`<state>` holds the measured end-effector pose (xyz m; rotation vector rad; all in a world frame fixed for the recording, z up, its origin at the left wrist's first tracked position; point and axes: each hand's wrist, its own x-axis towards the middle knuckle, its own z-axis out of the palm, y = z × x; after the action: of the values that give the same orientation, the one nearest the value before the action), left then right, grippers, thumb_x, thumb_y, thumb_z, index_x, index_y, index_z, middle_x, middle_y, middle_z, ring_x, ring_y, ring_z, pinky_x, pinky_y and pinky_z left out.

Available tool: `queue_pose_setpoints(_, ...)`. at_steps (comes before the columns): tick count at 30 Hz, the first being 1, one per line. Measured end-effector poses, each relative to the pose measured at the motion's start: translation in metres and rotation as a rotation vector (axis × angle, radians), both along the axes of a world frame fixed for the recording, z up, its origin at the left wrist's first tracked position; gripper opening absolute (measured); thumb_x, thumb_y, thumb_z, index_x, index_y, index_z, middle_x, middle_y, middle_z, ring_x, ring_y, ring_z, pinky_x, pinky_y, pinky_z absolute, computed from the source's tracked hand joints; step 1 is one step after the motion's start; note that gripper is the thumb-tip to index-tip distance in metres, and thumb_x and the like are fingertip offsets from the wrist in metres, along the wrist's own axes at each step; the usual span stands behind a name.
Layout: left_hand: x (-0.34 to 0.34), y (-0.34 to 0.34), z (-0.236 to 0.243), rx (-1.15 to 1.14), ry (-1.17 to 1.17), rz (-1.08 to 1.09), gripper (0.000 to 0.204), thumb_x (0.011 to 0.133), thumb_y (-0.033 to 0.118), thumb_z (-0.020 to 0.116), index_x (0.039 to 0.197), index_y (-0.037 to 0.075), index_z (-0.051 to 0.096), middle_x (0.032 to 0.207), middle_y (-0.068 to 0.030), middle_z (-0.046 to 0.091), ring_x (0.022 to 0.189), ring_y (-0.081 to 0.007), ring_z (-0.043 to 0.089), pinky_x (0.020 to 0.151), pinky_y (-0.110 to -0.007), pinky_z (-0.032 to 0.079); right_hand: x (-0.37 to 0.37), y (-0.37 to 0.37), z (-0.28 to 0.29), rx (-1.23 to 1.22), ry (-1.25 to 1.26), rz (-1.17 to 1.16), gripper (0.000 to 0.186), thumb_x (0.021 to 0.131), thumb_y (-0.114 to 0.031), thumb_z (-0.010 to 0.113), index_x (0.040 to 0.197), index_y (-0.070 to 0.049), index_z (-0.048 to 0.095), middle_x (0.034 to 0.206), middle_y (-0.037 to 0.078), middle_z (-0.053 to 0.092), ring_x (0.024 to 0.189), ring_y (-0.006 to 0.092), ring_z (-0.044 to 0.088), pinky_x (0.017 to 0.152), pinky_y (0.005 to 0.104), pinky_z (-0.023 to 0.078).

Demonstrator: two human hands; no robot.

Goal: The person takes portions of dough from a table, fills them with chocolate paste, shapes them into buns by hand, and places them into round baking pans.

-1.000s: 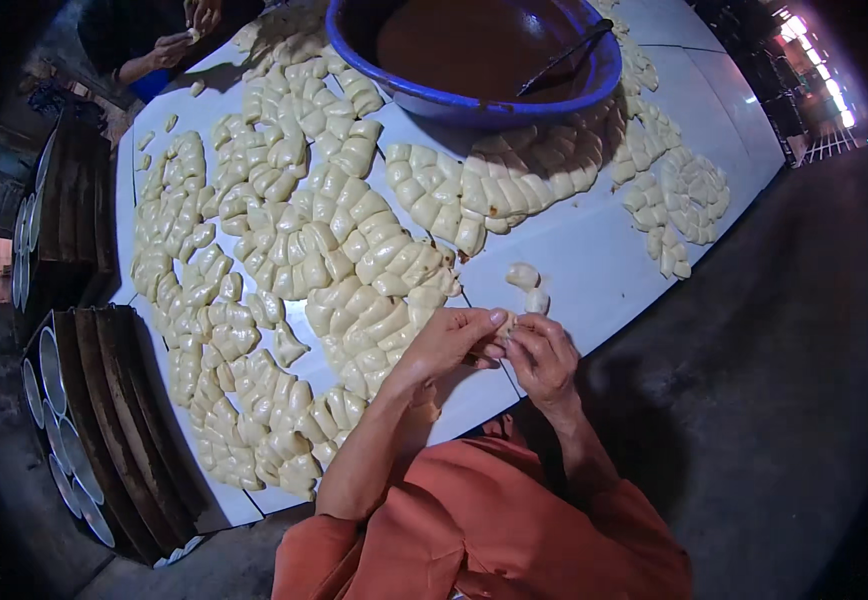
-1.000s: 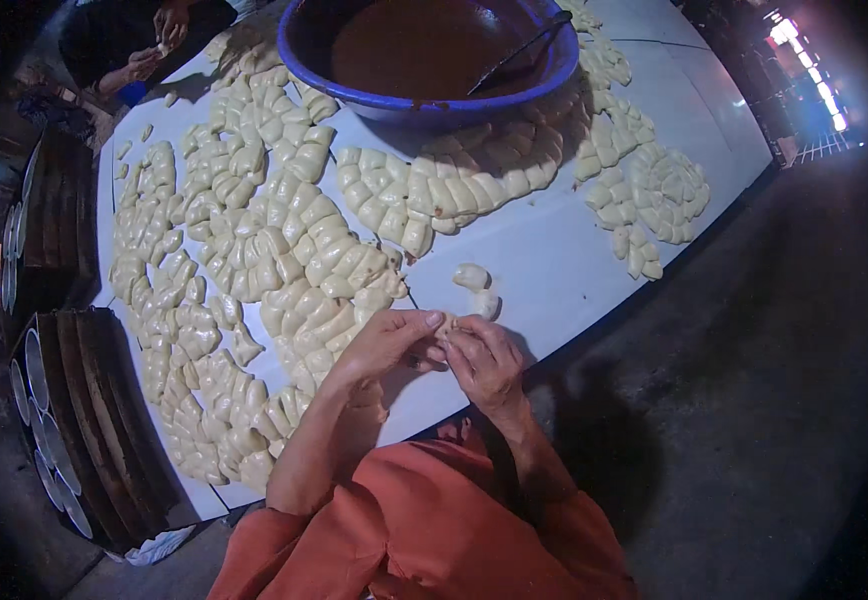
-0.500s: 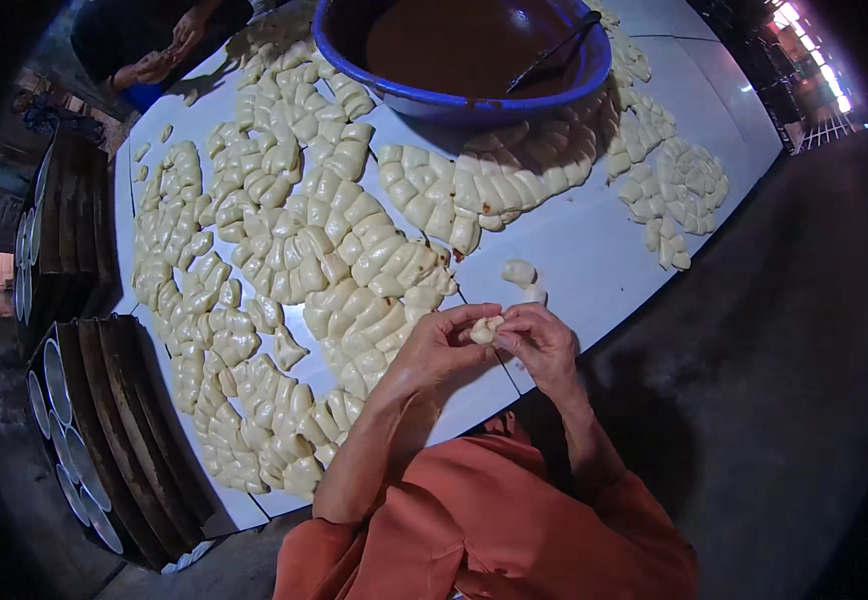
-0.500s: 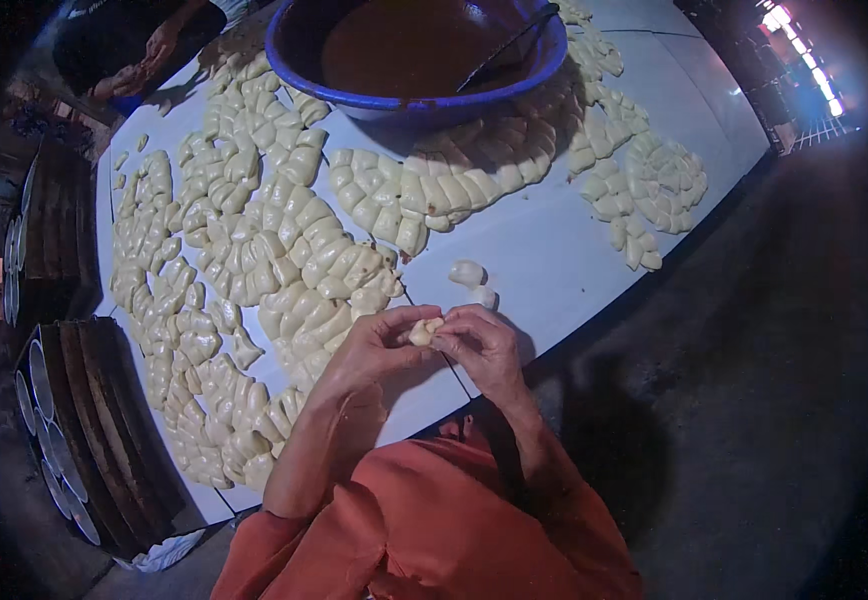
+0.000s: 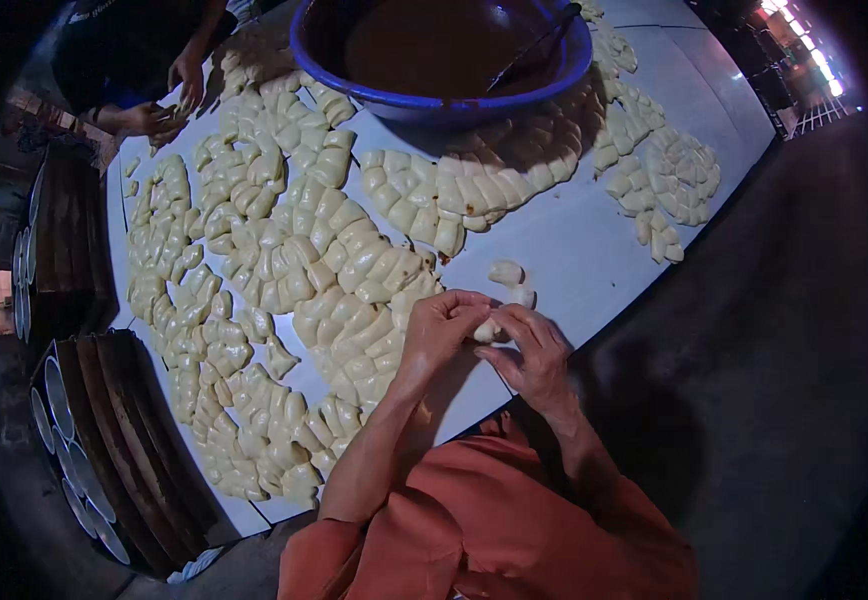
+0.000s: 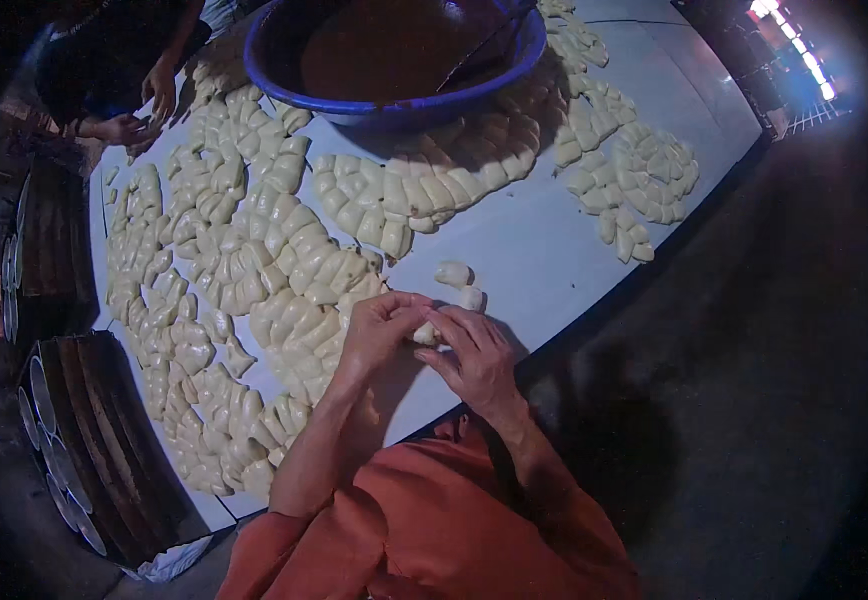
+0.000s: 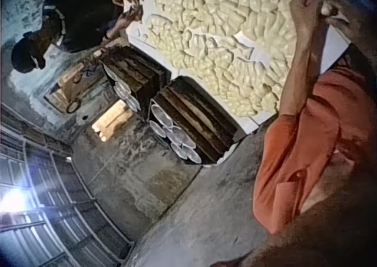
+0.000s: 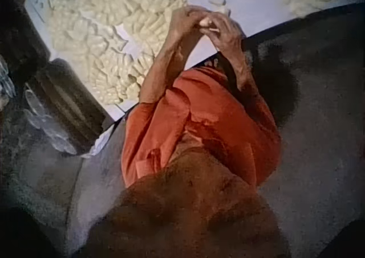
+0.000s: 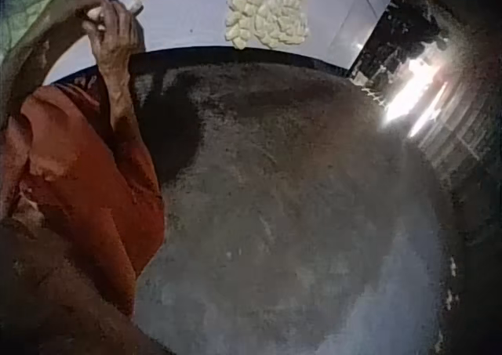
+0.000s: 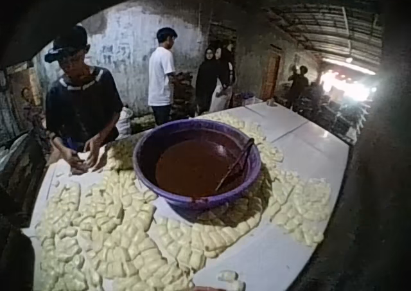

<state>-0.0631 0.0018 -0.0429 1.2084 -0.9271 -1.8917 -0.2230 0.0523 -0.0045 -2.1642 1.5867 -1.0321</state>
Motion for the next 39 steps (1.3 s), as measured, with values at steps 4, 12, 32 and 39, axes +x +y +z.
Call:
queue_pose_setpoints(4, -0.012, -0.005, 0.015, -0.118, -0.201, 0.006, 0.038, 0.100, 0.026, 0.056, 0.125, -0.001, 0.061, 0.078, -0.0077, 0.068, 0.064, -0.0125, 0.061, 0.058, -0.029, 0.049, -0.013, -0.011, -0.013, -0.050, 0.090, -0.049, 0.035, 0.075, -0.019, 0.080, 0.106, -0.008, 0.067, 0.101, 0.007, 0.067, 0.090, 0.0276, 0.064, 0.084, 0.0414, 0.046)
queue_pose_setpoints(12, 0.005, -0.007, 0.030, -0.371, -0.685, -0.146, 0.046, 0.091, 0.022, 0.068, 0.132, 0.005, 0.056, 0.101, -0.0169, 0.072, 0.083, -0.0244, 0.073, 0.070, -0.036, 0.056, -0.021, -0.030, -0.016, -0.009, 0.174, -0.256, 0.035, 0.081, -0.020, 0.075, 0.112, -0.007, 0.065, 0.114, 0.012, 0.059, 0.102, 0.0307, 0.056, 0.090, 0.0440, 0.043)
queue_pose_setpoints(32, 0.125, 0.069, 0.058, -0.270, -0.761, 0.410, 0.030, 0.091, 0.017, 0.068, 0.119, 0.005, 0.065, 0.099, -0.0169, 0.071, 0.081, -0.0220, 0.071, 0.069, -0.032, 0.055, 0.101, -0.035, 0.014, 0.195, -0.005, 0.254, 0.025, 0.087, -0.016, 0.068, 0.110, -0.005, 0.064, 0.104, 0.012, 0.067, 0.091, 0.0283, 0.065, 0.081, 0.0398, 0.050)
queue_pose_setpoints(39, 0.208, 0.106, 0.048, -0.264, -0.947, 0.703, 0.027, 0.093, 0.014, 0.062, 0.118, 0.004, 0.066, 0.108, -0.0132, 0.070, 0.077, -0.0206, 0.069, 0.068, -0.032, 0.054, 0.249, -0.048, -0.022, -0.047, 0.254, 0.615, 0.024, 0.083, -0.025, 0.067, 0.100, -0.009, 0.064, 0.086, 0.008, 0.061, 0.080, 0.0271, 0.061, 0.073, 0.0412, 0.046)
